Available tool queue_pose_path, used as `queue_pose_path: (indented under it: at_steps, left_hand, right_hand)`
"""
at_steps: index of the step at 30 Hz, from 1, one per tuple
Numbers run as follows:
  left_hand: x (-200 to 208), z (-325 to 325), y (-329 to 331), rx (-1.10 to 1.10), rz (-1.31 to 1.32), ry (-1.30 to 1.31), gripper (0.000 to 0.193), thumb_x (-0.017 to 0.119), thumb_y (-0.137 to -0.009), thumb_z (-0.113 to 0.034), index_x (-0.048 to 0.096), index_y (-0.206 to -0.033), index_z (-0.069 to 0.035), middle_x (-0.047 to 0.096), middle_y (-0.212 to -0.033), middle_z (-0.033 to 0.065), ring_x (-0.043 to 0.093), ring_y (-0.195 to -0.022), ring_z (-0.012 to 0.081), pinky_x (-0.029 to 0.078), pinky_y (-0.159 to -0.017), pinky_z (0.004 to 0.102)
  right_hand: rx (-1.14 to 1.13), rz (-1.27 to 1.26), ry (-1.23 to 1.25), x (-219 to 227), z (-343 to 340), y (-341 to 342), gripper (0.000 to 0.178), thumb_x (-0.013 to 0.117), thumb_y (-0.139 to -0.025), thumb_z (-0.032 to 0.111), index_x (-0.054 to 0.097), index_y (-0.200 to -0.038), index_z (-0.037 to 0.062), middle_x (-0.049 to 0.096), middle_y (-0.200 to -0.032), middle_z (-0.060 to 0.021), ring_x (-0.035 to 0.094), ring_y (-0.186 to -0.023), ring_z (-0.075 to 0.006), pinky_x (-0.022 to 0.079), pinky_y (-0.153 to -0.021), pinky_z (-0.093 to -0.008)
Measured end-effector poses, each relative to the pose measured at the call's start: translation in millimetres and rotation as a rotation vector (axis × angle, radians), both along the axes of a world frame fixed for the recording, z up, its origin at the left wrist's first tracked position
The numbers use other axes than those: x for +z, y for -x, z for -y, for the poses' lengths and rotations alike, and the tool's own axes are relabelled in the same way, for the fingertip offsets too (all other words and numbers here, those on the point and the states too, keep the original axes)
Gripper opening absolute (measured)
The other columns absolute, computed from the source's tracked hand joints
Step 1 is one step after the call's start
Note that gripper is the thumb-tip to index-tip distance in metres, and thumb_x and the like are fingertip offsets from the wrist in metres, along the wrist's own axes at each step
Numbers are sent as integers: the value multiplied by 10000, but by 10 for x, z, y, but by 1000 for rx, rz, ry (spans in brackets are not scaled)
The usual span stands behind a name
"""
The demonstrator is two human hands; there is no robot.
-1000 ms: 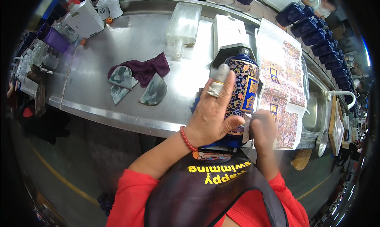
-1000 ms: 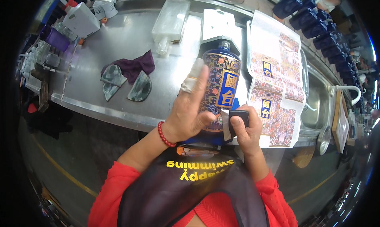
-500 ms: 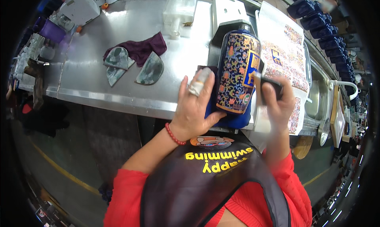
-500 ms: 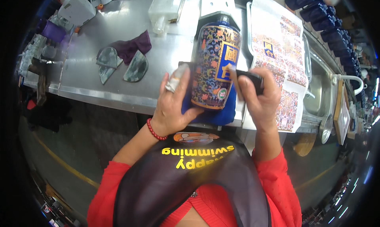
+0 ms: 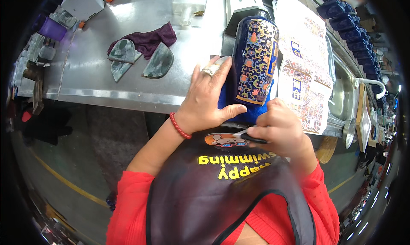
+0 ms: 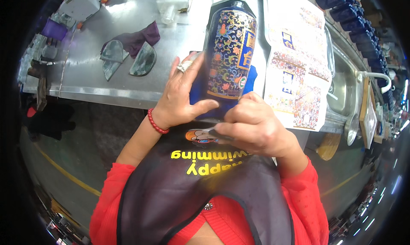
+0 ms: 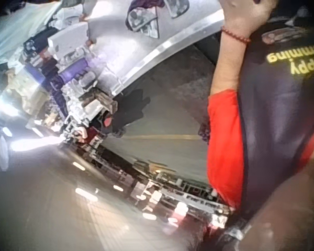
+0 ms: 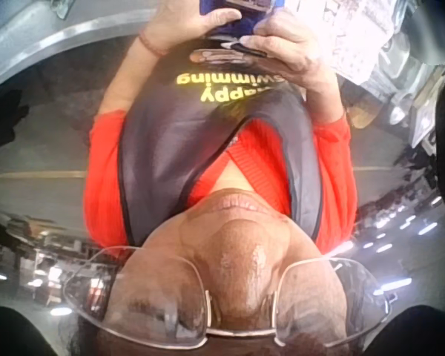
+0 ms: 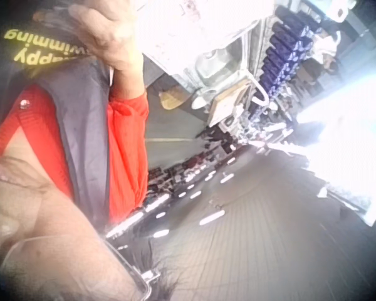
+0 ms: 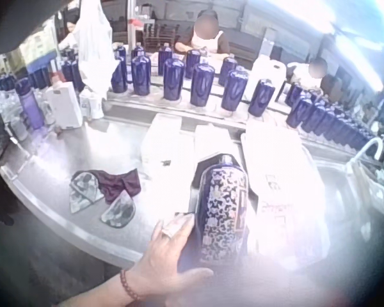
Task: The person applies decorative stickers to a blue cylindrical container. They peel stickers from a sheet, position them on the container, and smooth them with a small tool. The container is rotated to apply multiple stickers around its surface.
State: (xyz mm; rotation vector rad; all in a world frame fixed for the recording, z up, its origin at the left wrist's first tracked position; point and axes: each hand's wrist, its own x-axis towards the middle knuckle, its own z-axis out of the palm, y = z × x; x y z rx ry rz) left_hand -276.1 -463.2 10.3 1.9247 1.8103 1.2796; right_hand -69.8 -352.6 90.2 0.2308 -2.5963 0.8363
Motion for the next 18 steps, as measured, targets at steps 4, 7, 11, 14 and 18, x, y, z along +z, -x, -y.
queue_pose_path:
  at_steps: [4, 7, 11, 14, 18]
  left_hand:
    - [-85, -107, -65, -27, 605, 47, 950, 549, -980, -648, 359, -1500, 124, 523, -1390, 329, 452, -1359, 439, 282, -1154, 497]
    - [-107, -147, -110, 43, 259, 46, 969, 549, -978, -649, 331, -1513, 128, 522, -1389, 329, 455, -1351, 436, 281, -1137, 480]
    - [-111, -149, -99, 33, 227, 54, 990, 548, -974, -654, 305, -1526, 132, 526, -1382, 316, 450, -1354, 430, 281, -1122, 486]
    - [-131, -140, -73, 9, 249, 59, 987, 548, -975, -652, 297, -1536, 120, 505, -1410, 315, 436, -1371, 431, 280, -1122, 491]
    - [-175, -107, -14, -69, 377, 71, 970, 576, -972, -621, 279, -1561, 89, 474, -1447, 307, 402, -1402, 432, 225, -1177, 508]
  right_hand:
    - [-593, -176, 281, -88, -113, -211, 217, 805, -814, 12, 720, -1012, -12, 662, -845, -109, 616, -708, -186, 453, -581, -296]
    - [-638, -135, 329, -196, -142, -285, 196, 803, -858, 33, 708, -1020, -22, 663, -847, -106, 605, -696, -169, 464, -604, -285]
    - [-664, -178, 116, -276, -161, -178, 251, 830, -806, 11, 717, -1029, -3, 647, -869, -96, 600, -722, -198, 466, -610, -294]
    - [-626, -238, -182, -246, -137, -51, 379, 860, -687, -30, 728, -1038, 24, 610, -880, -73, 558, -739, -229, 440, -634, -344]
    - [-355, -181, -377, -193, 41, 8, 302, 803, -670, 127, 741, -964, 90, 589, -893, -40, 536, -724, -206, 423, -701, -397]
